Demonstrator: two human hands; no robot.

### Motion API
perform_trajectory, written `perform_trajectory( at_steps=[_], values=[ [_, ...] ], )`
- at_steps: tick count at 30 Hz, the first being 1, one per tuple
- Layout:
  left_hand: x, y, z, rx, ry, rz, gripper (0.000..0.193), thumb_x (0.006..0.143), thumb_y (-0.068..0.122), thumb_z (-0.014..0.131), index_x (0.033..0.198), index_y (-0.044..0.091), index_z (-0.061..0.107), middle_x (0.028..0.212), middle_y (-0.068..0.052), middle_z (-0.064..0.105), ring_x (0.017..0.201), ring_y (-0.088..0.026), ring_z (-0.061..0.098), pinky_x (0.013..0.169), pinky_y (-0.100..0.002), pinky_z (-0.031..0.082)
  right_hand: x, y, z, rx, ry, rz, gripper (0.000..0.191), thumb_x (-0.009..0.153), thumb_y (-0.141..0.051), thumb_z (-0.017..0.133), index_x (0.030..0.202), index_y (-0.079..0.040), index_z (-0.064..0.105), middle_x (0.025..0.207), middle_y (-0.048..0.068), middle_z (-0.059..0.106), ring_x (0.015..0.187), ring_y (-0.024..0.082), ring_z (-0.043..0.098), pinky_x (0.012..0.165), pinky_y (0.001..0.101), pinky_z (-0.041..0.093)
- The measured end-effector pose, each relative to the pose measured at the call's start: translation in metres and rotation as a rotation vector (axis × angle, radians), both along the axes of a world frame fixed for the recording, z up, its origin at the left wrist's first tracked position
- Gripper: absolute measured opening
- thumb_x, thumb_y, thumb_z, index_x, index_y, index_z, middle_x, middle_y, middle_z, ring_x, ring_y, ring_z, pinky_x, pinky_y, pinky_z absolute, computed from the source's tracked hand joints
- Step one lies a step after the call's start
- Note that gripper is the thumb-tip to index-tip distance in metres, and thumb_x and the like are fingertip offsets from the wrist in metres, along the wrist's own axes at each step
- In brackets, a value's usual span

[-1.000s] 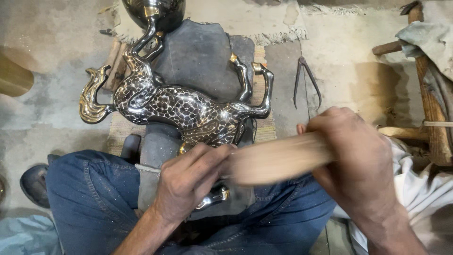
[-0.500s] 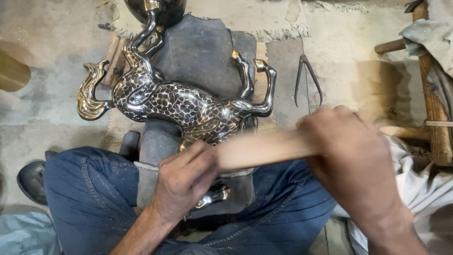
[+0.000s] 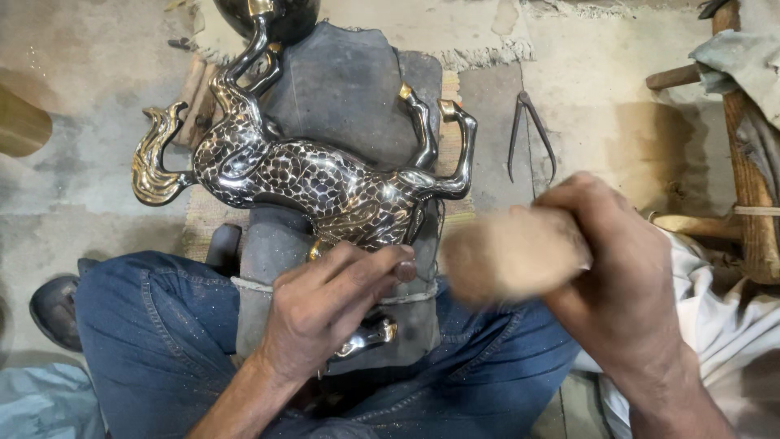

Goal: The person hammers a silver peacock-shaped metal sculpture with a wooden mallet to create a textured surface. They repeatedly strike the body and tail sections while holding the piece steady on a padded support.

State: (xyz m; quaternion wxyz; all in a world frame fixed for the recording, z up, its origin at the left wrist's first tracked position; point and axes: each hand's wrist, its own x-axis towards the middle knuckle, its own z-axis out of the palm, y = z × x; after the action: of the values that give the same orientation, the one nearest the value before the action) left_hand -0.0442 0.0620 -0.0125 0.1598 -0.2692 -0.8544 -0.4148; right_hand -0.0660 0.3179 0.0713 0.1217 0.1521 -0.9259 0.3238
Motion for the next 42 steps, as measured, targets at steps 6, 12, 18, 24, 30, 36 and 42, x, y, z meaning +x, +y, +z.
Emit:
perform_trajectory(
  at_steps=[6, 12, 18, 24, 30, 36, 42],
  values=[
    [0.000, -0.003, -0.005, -0.021, -0.002, -0.010, 0.043, 0.088, 0.005, 0.075, 0.130, 0.012, 0.067, 0.089, 0.000, 0.068, 0.071, -0.012, 0.070, 0.064, -0.029, 0.063, 0.003, 0.000, -0.003, 0.522, 0.370, 0.032, 0.023, 0.084, -0.012, 0.080, 0.102, -0.005, 0.068, 0.093, 0.011, 0.069, 0.078, 0.026, 0.065, 0.070, 0.0401, 0.049],
    [0.000, -0.002, -0.019, 0.025, 0.066, -0.013, 0.026, 0.092, 0.008, 0.075, 0.116, 0.010, 0.064, 0.100, -0.004, 0.070, 0.083, -0.013, 0.073, 0.069, -0.025, 0.066, 0.006, 0.000, 0.001, 0.693, 0.387, 0.023, 0.030, 0.074, -0.010, 0.083, 0.100, -0.008, 0.067, 0.093, 0.008, 0.070, 0.086, 0.029, 0.068, 0.078, 0.0442, 0.051],
    [0.001, -0.005, -0.030, 0.032, 0.019, 0.013, 0.020, 0.090, 0.008, 0.078, 0.103, 0.006, 0.064, 0.095, -0.003, 0.071, 0.083, -0.013, 0.074, 0.068, -0.024, 0.067, 0.006, -0.002, 0.001, 0.736, 0.226, 0.060, 0.043, 0.065, -0.014, 0.082, 0.105, -0.008, 0.067, 0.096, 0.006, 0.069, 0.095, 0.024, 0.065, 0.089, 0.0441, 0.046],
    [0.004, -0.006, -0.017, 0.083, -0.054, -0.010, 0.038, 0.089, 0.007, 0.077, 0.126, 0.006, 0.067, 0.095, 0.000, 0.071, 0.080, -0.012, 0.075, 0.066, -0.026, 0.065, 0.009, -0.002, 0.000, -0.048, -0.153, -0.067, 0.033, 0.079, -0.013, 0.074, 0.109, -0.012, 0.060, 0.097, -0.002, 0.066, 0.092, 0.012, 0.068, 0.081, 0.0291, 0.053],
    [0.003, -0.009, -0.021, 0.029, 0.028, -0.014, 0.040, 0.088, 0.004, 0.074, 0.128, 0.006, 0.067, 0.097, -0.001, 0.072, 0.080, -0.013, 0.074, 0.070, -0.027, 0.066, 0.006, -0.004, 0.002, 0.404, 0.167, -0.009, 0.035, 0.073, -0.009, 0.081, 0.105, -0.008, 0.066, 0.095, 0.009, 0.067, 0.091, 0.029, 0.064, 0.079, 0.0424, 0.048],
    [0.001, -0.006, -0.030, 0.036, -0.003, 0.020, 0.025, 0.095, 0.006, 0.075, 0.117, 0.011, 0.064, 0.097, -0.002, 0.071, 0.086, -0.014, 0.076, 0.069, -0.020, 0.068, 0.004, -0.002, -0.003, 0.683, 0.297, 0.025, 0.030, 0.078, -0.011, 0.082, 0.104, -0.008, 0.067, 0.095, 0.009, 0.070, 0.084, 0.026, 0.065, 0.073, 0.0425, 0.049],
    [0.001, -0.006, -0.020, 0.039, -0.047, -0.018, 0.036, 0.090, 0.010, 0.077, 0.125, 0.009, 0.068, 0.089, 0.000, 0.070, 0.077, -0.011, 0.073, 0.068, -0.022, 0.067, 0.004, 0.002, -0.006, 0.225, 0.147, 0.095, 0.039, 0.073, -0.002, 0.070, 0.110, 0.000, 0.059, 0.100, 0.016, 0.067, 0.093, 0.028, 0.067, 0.082, 0.0405, 0.057]
  ],
)
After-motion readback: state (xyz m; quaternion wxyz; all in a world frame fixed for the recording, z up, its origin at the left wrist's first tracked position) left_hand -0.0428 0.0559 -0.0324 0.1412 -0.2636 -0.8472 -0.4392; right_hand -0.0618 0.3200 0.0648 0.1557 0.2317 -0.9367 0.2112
